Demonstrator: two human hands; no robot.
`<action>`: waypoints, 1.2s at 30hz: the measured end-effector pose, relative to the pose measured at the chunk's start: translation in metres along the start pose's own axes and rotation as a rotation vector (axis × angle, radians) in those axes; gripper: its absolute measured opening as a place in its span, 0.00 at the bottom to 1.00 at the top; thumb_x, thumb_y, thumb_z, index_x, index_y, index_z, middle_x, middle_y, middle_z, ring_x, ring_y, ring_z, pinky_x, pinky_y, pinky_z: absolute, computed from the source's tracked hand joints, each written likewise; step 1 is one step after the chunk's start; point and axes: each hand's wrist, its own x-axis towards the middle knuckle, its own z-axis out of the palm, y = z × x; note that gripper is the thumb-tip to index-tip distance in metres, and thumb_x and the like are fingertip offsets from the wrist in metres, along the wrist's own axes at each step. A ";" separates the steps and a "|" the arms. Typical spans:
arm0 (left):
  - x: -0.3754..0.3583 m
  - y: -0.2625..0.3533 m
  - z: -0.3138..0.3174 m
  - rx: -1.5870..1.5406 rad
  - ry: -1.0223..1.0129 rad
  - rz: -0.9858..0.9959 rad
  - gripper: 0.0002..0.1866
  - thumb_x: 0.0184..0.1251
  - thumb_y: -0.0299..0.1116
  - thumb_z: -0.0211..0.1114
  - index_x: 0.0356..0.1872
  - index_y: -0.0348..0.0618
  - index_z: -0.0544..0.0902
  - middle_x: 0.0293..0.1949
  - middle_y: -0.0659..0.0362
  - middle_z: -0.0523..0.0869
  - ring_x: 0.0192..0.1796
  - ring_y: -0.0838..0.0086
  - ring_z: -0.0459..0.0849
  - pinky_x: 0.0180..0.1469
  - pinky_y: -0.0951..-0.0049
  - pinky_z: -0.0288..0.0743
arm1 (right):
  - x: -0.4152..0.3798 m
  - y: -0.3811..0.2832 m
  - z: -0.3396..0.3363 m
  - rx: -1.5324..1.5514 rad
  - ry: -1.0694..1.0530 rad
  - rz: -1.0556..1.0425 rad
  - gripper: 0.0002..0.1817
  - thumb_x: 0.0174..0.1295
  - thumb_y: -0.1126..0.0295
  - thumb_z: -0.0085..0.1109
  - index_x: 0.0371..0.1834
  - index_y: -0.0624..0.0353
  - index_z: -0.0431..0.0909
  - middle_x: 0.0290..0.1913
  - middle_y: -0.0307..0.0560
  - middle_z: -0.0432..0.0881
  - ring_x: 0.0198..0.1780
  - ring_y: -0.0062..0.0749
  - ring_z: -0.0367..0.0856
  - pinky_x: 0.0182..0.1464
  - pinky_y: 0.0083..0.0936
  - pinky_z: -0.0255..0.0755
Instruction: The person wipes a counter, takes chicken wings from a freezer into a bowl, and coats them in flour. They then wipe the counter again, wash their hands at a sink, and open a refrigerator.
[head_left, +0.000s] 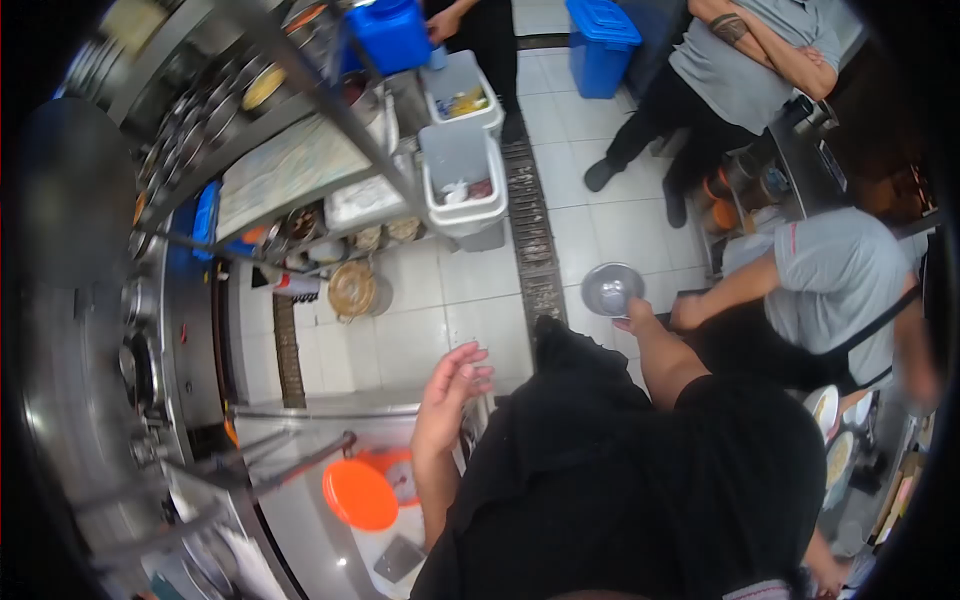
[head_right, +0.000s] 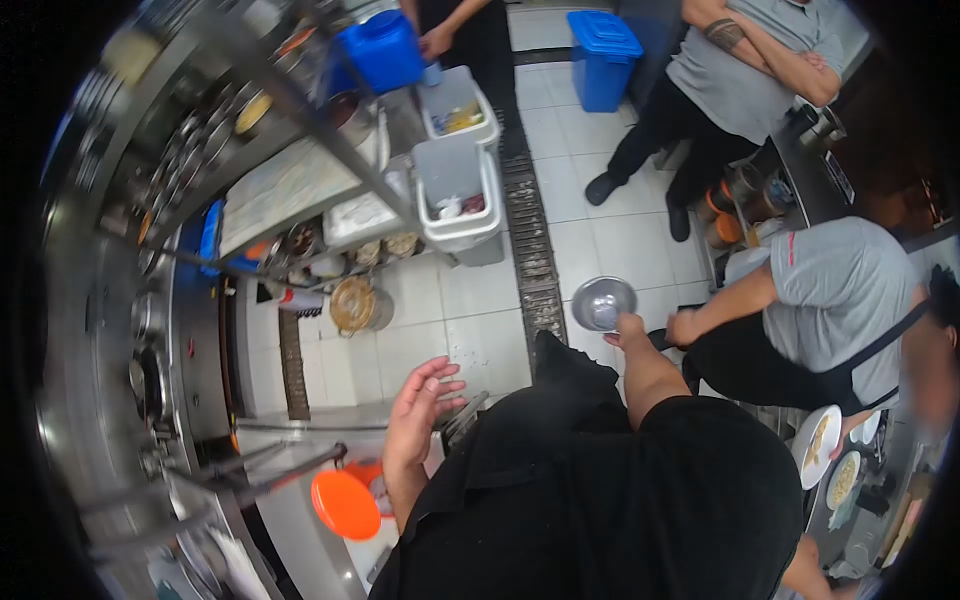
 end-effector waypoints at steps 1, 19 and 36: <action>0.031 0.014 0.009 0.022 -0.016 0.007 0.23 0.85 0.37 0.55 0.73 0.37 0.72 0.67 0.49 0.80 0.63 0.62 0.84 0.63 0.60 0.81 | 0.013 -0.027 0.008 -0.052 -0.040 -0.008 0.25 0.70 0.71 0.49 0.71 0.58 0.71 0.63 0.62 0.77 0.52 0.66 0.86 0.45 0.60 0.90; 0.556 0.193 0.113 0.237 -0.268 -0.158 0.23 0.85 0.41 0.58 0.72 0.38 0.75 0.63 0.53 0.84 0.59 0.66 0.86 0.60 0.64 0.83 | 0.173 -0.407 0.189 0.053 -0.194 -0.025 0.26 0.75 0.70 0.53 0.71 0.73 0.67 0.62 0.65 0.79 0.52 0.58 0.88 0.48 0.50 0.92; 0.956 0.341 0.297 0.480 -0.498 -0.115 0.24 0.85 0.36 0.59 0.75 0.40 0.71 0.65 0.55 0.81 0.64 0.72 0.82 0.64 0.71 0.77 | 0.434 -0.865 0.376 0.515 -0.132 -0.068 0.17 0.74 0.68 0.51 0.62 0.64 0.74 0.49 0.57 0.82 0.42 0.46 0.86 0.50 0.45 0.87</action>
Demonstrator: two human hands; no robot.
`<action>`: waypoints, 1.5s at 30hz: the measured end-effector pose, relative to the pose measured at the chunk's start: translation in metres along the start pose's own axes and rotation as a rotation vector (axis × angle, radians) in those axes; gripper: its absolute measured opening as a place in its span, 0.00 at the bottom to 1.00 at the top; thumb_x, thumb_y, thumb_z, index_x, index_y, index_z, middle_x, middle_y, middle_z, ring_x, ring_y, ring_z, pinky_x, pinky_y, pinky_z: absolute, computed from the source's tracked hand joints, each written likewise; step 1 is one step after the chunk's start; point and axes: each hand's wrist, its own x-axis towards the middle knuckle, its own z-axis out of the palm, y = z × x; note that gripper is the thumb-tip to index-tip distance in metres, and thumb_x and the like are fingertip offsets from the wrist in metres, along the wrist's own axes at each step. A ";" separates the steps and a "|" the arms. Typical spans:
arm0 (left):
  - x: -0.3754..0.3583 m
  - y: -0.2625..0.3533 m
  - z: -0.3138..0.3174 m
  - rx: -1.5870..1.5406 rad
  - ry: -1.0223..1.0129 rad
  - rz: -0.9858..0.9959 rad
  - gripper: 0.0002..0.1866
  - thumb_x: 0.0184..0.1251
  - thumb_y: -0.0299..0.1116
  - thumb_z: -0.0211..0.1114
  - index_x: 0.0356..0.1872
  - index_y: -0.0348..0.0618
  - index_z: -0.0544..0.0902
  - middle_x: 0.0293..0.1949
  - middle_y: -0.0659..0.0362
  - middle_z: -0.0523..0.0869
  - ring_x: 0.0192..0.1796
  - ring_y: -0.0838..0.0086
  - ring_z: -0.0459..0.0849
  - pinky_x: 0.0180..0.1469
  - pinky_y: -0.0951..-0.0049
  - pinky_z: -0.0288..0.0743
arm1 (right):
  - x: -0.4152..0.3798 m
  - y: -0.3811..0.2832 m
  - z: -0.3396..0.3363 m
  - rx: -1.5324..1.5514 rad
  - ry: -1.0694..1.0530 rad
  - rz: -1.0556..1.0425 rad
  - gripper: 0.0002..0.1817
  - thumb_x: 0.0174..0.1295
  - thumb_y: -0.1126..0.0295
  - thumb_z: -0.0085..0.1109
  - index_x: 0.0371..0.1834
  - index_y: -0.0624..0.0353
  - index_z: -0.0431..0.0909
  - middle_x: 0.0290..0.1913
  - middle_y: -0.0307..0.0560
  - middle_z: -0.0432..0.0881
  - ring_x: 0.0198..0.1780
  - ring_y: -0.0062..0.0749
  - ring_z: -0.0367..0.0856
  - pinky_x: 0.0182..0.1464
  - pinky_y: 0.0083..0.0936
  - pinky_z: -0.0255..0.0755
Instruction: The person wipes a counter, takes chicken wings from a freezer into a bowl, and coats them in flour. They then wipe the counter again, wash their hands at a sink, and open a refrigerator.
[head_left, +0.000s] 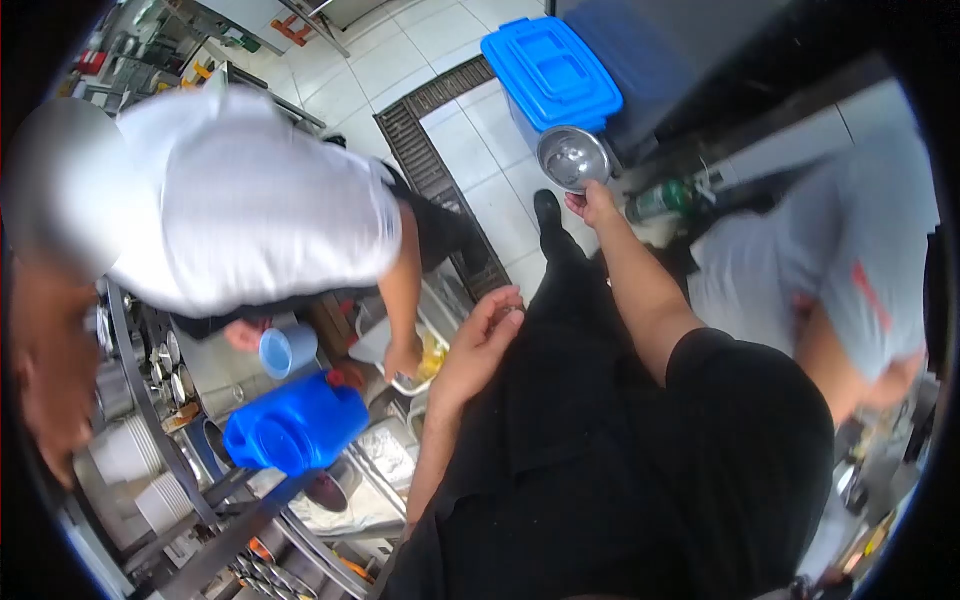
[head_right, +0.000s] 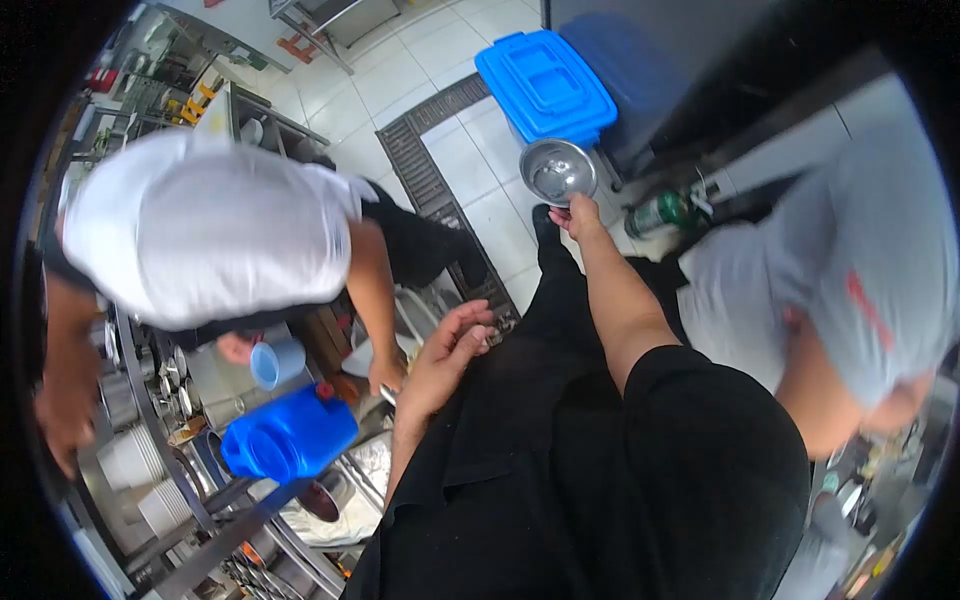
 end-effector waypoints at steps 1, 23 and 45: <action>0.026 0.008 -0.004 -0.026 0.006 -0.046 0.25 0.85 0.37 0.59 0.76 0.41 0.70 0.67 0.55 0.80 0.64 0.73 0.81 0.65 0.71 0.77 | 0.021 -0.025 0.024 0.004 -0.020 -0.005 0.17 0.74 0.68 0.51 0.61 0.64 0.74 0.47 0.56 0.82 0.40 0.44 0.85 0.49 0.43 0.87; 0.419 0.225 -0.232 -0.387 0.590 -0.183 0.33 0.78 0.47 0.65 0.72 0.28 0.73 0.64 0.48 0.83 0.65 0.65 0.80 0.70 0.65 0.69 | 0.061 -0.419 0.388 -0.713 -0.890 -0.367 0.38 0.80 0.51 0.55 0.84 0.61 0.58 0.75 0.48 0.72 0.69 0.34 0.78 0.65 0.33 0.78; 0.794 0.442 -0.557 0.156 0.176 -0.020 0.32 0.80 0.40 0.61 0.78 0.33 0.67 0.70 0.48 0.78 0.71 0.64 0.75 0.76 0.66 0.63 | 0.252 -0.576 0.488 -0.112 0.458 -0.782 0.53 0.67 0.62 0.66 0.88 0.63 0.42 0.82 0.65 0.59 0.77 0.51 0.67 0.72 0.50 0.70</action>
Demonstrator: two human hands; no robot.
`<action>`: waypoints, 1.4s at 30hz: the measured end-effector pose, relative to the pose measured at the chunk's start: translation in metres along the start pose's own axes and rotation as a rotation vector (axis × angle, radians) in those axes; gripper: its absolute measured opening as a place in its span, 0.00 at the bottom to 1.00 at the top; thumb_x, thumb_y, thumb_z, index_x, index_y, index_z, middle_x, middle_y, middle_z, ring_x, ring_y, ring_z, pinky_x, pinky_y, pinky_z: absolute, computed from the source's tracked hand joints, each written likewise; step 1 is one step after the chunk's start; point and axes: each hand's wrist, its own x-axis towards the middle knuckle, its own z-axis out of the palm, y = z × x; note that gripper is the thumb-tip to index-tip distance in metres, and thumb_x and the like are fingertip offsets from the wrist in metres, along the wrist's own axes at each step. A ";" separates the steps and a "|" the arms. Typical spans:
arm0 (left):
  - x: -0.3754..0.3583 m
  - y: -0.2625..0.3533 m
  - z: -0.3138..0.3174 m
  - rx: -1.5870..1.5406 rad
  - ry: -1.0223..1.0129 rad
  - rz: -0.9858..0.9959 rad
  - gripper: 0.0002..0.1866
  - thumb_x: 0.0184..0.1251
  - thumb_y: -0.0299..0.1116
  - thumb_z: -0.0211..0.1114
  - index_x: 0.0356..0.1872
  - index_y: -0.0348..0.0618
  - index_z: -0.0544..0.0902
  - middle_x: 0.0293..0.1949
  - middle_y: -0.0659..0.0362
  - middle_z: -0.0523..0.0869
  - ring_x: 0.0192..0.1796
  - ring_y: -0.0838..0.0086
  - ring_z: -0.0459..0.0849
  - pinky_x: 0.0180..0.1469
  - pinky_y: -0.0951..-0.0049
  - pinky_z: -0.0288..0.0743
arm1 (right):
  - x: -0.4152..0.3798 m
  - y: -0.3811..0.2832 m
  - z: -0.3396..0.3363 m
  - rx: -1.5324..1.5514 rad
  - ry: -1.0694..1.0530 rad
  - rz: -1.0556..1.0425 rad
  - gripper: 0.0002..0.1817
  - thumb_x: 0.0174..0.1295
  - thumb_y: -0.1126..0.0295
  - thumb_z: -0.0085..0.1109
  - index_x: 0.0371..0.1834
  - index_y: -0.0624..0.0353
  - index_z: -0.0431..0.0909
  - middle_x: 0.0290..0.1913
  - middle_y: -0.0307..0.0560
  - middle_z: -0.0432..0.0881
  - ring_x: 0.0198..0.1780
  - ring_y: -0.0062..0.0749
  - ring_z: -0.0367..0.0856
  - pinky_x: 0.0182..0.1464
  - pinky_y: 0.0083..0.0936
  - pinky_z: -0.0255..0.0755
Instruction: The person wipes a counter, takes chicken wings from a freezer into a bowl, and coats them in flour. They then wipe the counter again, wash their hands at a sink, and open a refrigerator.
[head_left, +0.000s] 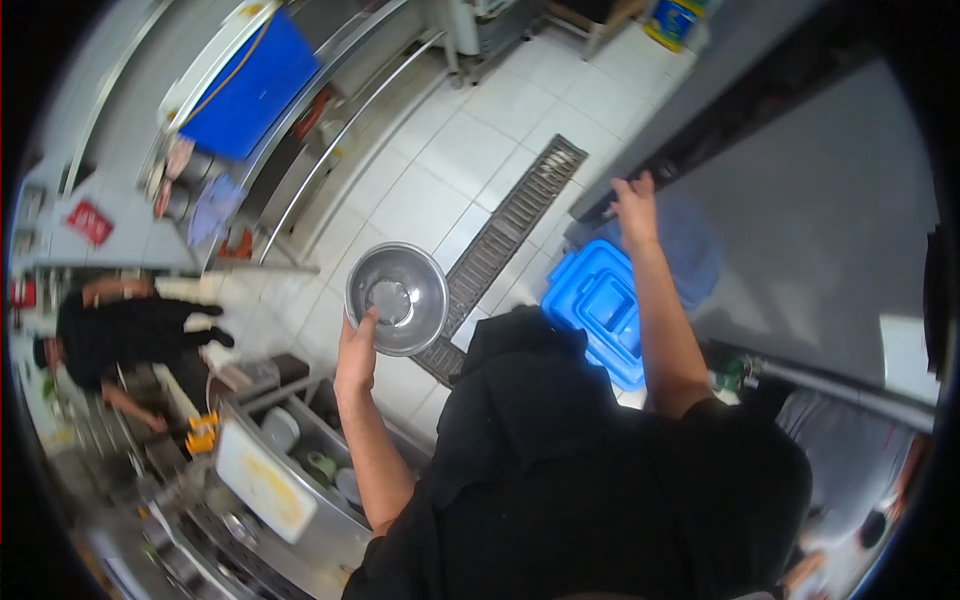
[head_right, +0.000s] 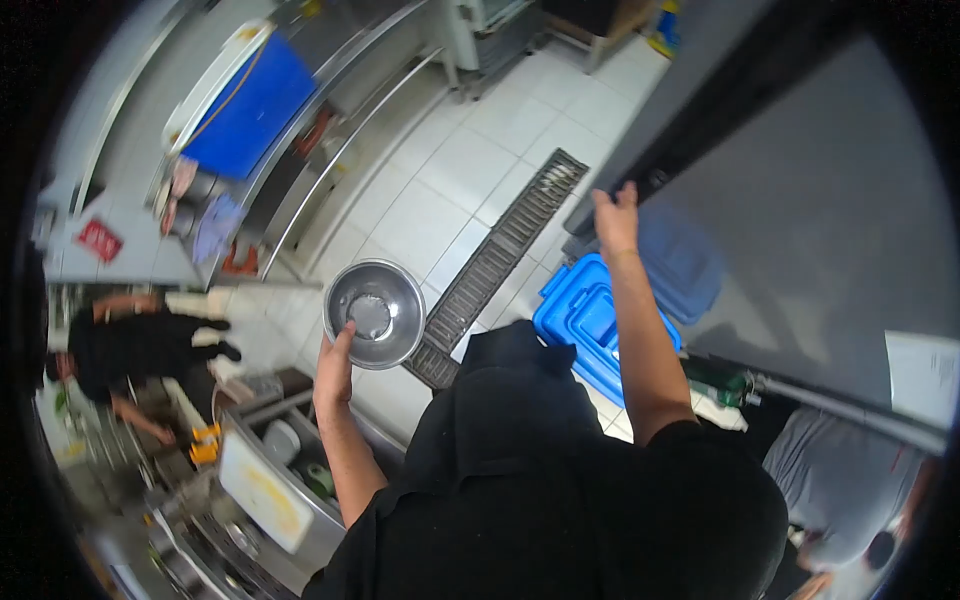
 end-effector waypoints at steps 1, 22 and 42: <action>0.014 0.010 0.007 0.003 -0.052 0.000 0.32 0.81 0.40 0.61 0.78 0.33 0.67 0.71 0.48 0.77 0.73 0.64 0.74 0.77 0.65 0.62 | 0.003 0.002 0.004 -0.034 0.023 0.020 0.53 0.67 0.62 0.66 0.88 0.62 0.41 0.81 0.65 0.60 0.76 0.51 0.69 0.70 0.48 0.71; 0.370 0.203 0.139 0.202 -0.364 -0.054 0.44 0.74 0.54 0.70 0.77 0.29 0.66 0.74 0.44 0.75 0.73 0.60 0.75 0.77 0.61 0.62 | 0.189 -0.069 0.181 -0.337 -0.131 -0.162 0.42 0.71 0.63 0.61 0.85 0.60 0.53 0.63 0.62 0.81 0.47 0.44 0.87 0.59 0.38 0.80; 0.644 0.325 0.468 0.417 -1.216 -0.106 0.36 0.80 0.44 0.65 0.78 0.32 0.66 0.72 0.42 0.76 0.71 0.57 0.78 0.72 0.58 0.72 | 0.196 -0.049 0.104 -0.810 0.436 0.350 0.32 0.73 0.55 0.59 0.73 0.65 0.72 0.69 0.64 0.78 0.70 0.57 0.77 0.73 0.42 0.71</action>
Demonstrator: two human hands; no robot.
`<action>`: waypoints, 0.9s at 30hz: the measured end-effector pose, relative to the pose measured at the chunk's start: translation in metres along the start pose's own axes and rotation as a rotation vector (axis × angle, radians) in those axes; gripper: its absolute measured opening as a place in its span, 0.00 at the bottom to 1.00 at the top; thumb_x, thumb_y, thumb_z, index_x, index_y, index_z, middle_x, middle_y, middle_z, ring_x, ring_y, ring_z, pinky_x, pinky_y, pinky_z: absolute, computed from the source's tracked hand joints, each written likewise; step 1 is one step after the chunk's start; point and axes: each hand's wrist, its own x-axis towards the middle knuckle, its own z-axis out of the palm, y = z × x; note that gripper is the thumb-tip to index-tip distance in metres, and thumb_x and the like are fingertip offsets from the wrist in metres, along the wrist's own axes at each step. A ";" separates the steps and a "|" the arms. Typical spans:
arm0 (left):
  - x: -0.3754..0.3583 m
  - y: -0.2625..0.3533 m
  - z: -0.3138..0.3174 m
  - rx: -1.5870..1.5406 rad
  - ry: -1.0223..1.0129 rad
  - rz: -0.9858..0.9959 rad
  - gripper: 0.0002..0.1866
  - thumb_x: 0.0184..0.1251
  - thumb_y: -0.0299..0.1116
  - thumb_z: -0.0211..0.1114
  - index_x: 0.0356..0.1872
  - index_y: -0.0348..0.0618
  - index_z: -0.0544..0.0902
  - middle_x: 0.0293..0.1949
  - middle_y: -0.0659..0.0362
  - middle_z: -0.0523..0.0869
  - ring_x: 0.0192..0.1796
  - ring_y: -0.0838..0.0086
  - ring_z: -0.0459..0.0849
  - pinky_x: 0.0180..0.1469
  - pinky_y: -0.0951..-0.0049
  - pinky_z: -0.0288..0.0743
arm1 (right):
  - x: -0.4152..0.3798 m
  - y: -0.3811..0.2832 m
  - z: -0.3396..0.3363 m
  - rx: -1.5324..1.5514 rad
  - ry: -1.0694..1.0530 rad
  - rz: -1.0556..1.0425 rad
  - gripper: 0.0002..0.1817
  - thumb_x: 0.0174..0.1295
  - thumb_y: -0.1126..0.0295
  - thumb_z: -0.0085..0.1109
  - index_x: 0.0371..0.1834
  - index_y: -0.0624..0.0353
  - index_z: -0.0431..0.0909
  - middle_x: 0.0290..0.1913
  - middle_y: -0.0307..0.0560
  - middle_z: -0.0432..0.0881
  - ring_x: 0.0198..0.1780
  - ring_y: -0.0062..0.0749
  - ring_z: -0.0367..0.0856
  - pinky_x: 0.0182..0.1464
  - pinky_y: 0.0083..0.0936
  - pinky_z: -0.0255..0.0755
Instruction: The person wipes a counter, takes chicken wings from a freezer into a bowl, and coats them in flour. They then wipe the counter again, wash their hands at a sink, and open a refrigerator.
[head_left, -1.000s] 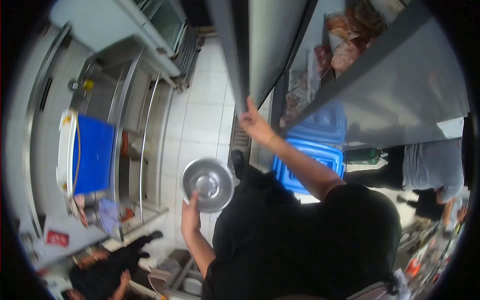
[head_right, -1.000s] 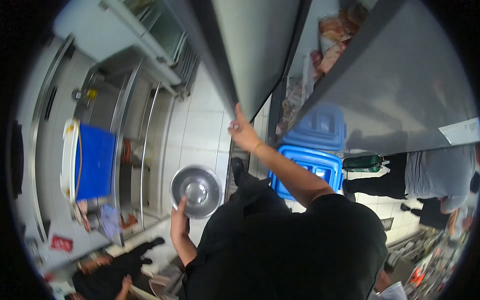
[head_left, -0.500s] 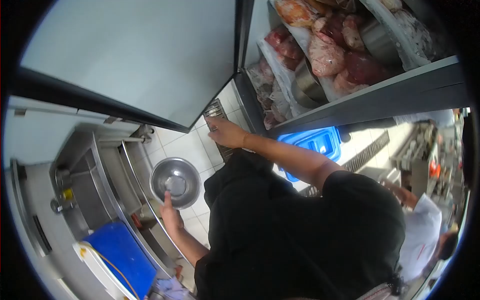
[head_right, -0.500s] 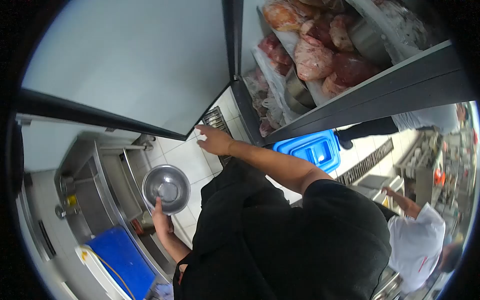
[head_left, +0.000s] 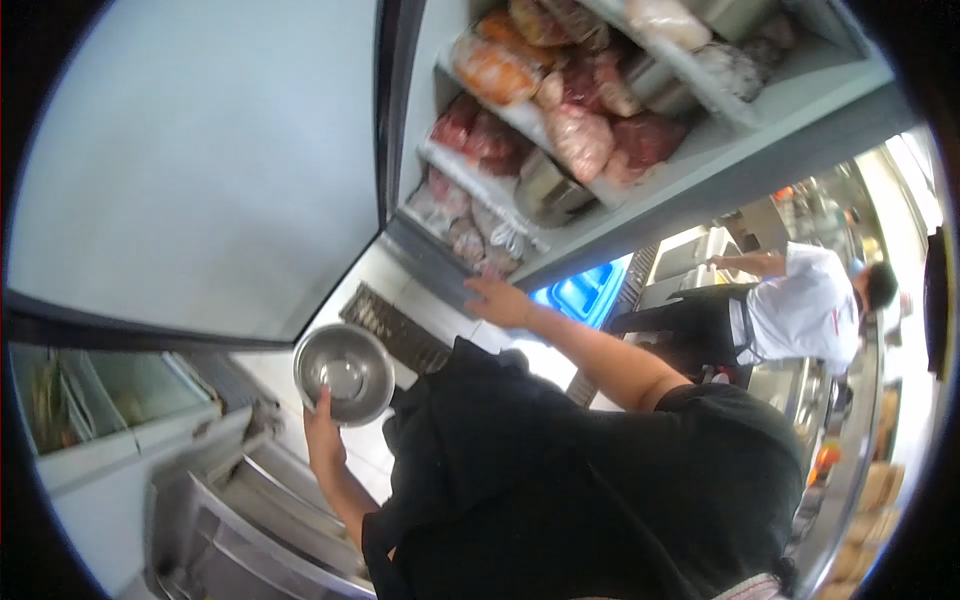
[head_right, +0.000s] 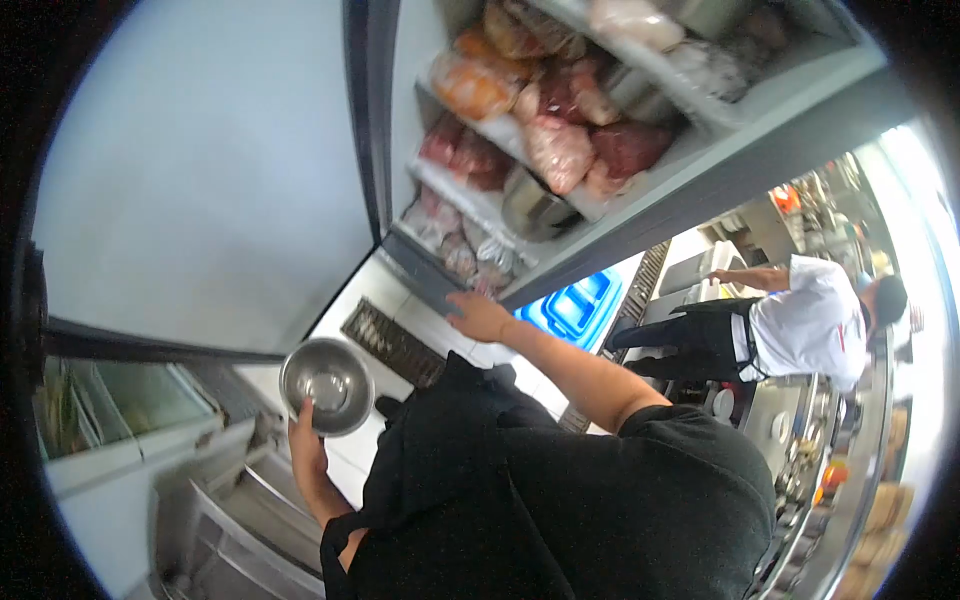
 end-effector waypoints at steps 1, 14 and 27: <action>0.011 0.017 0.001 -0.002 -0.012 -0.019 0.36 0.80 0.44 0.65 0.78 0.31 0.66 0.71 0.43 0.77 0.71 0.57 0.79 0.72 0.58 0.72 | -0.003 -0.014 -0.013 0.078 -0.018 0.073 0.32 0.73 0.55 0.59 0.73 0.65 0.72 0.69 0.64 0.79 0.71 0.57 0.77 0.73 0.43 0.70; 0.141 0.143 0.079 0.090 -0.170 0.121 0.34 0.77 0.42 0.68 0.77 0.39 0.68 0.70 0.48 0.78 0.68 0.58 0.80 0.71 0.57 0.74 | -0.008 -0.097 -0.256 0.165 0.798 -0.128 0.19 0.71 0.67 0.61 0.63 0.60 0.81 0.57 0.58 0.84 0.48 0.49 0.89 0.55 0.40 0.81; 0.143 0.168 0.149 0.224 -0.550 -0.007 0.32 0.79 0.38 0.65 0.76 0.31 0.68 0.69 0.42 0.79 0.69 0.54 0.80 0.73 0.55 0.70 | -0.025 -0.160 -0.389 -0.081 1.397 -0.391 0.15 0.68 0.78 0.64 0.57 0.62 0.84 0.54 0.51 0.84 0.46 0.35 0.86 0.47 0.27 0.80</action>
